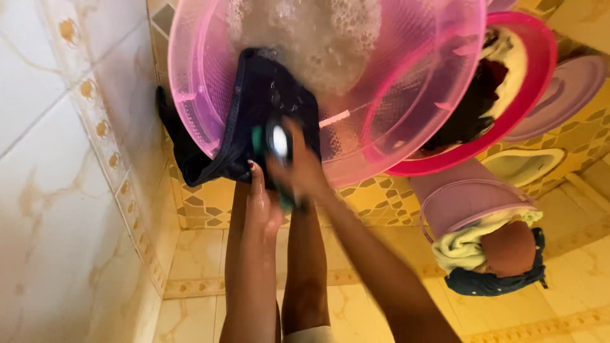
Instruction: Hand-washing dark clothing items in a plastic basin using a scrub brush and soapy water.
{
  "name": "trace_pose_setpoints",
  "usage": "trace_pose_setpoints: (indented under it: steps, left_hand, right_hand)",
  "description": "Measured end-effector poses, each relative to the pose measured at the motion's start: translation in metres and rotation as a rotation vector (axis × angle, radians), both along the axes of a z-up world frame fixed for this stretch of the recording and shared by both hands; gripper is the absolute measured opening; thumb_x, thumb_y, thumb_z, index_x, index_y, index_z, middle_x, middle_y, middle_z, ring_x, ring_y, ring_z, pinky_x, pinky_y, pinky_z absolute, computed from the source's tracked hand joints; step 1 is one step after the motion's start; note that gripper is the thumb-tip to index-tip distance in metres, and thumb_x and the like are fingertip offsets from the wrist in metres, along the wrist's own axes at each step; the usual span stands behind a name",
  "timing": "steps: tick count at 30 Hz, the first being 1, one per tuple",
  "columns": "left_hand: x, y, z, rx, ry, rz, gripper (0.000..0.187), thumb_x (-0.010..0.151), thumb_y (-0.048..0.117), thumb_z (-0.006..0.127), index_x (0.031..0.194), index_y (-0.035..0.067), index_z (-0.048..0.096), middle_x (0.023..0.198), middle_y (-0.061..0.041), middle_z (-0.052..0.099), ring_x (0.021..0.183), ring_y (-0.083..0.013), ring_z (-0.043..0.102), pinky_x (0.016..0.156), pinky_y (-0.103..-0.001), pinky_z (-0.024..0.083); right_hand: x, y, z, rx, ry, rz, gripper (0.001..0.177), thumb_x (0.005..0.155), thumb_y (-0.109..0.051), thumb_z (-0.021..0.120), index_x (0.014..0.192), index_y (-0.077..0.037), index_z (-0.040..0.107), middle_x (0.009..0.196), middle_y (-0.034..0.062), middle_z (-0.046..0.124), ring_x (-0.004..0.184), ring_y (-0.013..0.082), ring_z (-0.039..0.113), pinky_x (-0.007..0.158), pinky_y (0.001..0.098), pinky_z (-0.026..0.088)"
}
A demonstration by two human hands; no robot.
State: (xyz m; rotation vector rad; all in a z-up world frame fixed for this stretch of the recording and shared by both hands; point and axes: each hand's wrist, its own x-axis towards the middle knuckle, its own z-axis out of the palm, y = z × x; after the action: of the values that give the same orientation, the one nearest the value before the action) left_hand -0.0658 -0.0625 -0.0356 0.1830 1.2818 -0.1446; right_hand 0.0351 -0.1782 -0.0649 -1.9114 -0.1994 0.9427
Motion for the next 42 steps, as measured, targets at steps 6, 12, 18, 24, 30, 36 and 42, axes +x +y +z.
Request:
trace_pose_setpoints:
  steps: [6, 12, 18, 24, 30, 36, 42]
  left_hand:
    - [-0.009, -0.007, 0.014, 0.108, 0.121, -0.024, 0.082, 0.101, 0.050, 0.059, 0.151, -0.014, 0.040, 0.152, -0.022, 0.049, 0.136, -0.0328, 0.050, 0.117, -0.052, 0.042]
    - [0.034, 0.030, 0.069, 1.255, 0.058, -0.480, 0.076, 0.120, 0.026, 0.048, 0.168, -0.001, -0.005, 0.175, -0.017, -0.009, 0.165, -0.0242, 0.001, 0.134, -0.041, 0.022]
    - [0.008, 0.048, -0.010, 0.919, -0.138, -0.180, 0.069, 0.113, 0.019, 0.048, 0.168, 0.005, 0.008, 0.174, -0.015, 0.007, 0.159, -0.0283, 0.014, 0.128, -0.040, 0.016]
    - [0.017, 0.052, 0.004, 1.174, -0.072, -0.609, 0.064, 0.117, 0.017, 0.044, 0.167, 0.003, 0.007, 0.174, -0.016, 0.012, 0.161, -0.0300, 0.017, 0.131, -0.041, 0.014]
    - [0.022, 0.058, 0.009, 1.149, 0.010, -0.707, 0.061, 0.115, 0.020, 0.043, 0.164, -0.003, 0.013, 0.167, -0.023, 0.024, 0.154, -0.0343, 0.031, 0.127, -0.044, 0.023]
    - [0.029, 0.083, 0.029, 1.371, -0.021, -1.029, 0.062, 0.117, 0.026, 0.049, 0.158, -0.009, 0.020, 0.158, -0.035, 0.033, 0.147, -0.0473, 0.036, 0.124, -0.048, 0.026]
    - [0.060, 0.108, 0.091, 1.317, 0.250, -1.633, 0.040, 0.096, 0.037, 0.075, 0.100, -0.002, 0.070, 0.082, -0.022, 0.066, 0.083, -0.0437, 0.061, 0.118, -0.048, 0.039]
  right_hand:
    - [0.105, 0.008, -0.158, -0.723, 0.200, 0.166, 0.063, 0.087, -0.055, 0.069, 0.140, -0.020, 0.059, 0.130, 0.0177, 0.071, 0.119, 0.0361, 0.068, 0.096, 0.0488, 0.053]
    - [0.072, 0.006, 0.005, -0.166, 0.030, 0.108, 0.064, 0.102, -0.043, 0.067, 0.148, -0.006, 0.043, 0.150, 0.0210, 0.049, 0.144, 0.0359, 0.042, 0.119, 0.0484, 0.031]
    - [0.009, 0.085, -0.121, 0.231, 0.158, -0.136, 0.076, 0.101, -0.032, 0.069, 0.162, -0.007, 0.033, 0.169, 0.0192, 0.033, 0.159, 0.0300, 0.027, 0.130, 0.0427, 0.020]
    - [0.094, 0.059, -0.105, -0.542, 0.090, 0.333, 0.080, 0.094, -0.048, 0.065, 0.161, -0.016, 0.038, 0.149, 0.0130, 0.060, 0.136, 0.0348, 0.056, 0.120, 0.0397, 0.038]
    - [0.015, 0.060, 0.026, 0.113, 0.352, -0.057, 0.080, 0.096, -0.021, 0.071, 0.165, -0.011, 0.030, 0.170, 0.0173, 0.037, 0.162, 0.0313, 0.030, 0.129, 0.0413, 0.023]
    - [0.077, 0.054, -0.134, -0.226, 0.181, 0.027, 0.079, 0.090, -0.036, 0.074, 0.158, -0.016, 0.038, 0.147, 0.0211, 0.056, 0.135, 0.0356, 0.055, 0.111, 0.0434, 0.044]
    - [0.072, -0.010, -0.109, -0.417, 0.051, 0.083, 0.078, 0.085, -0.041, 0.076, 0.153, -0.016, 0.047, 0.125, 0.0226, 0.071, 0.116, 0.0373, 0.068, 0.099, 0.0464, 0.054]
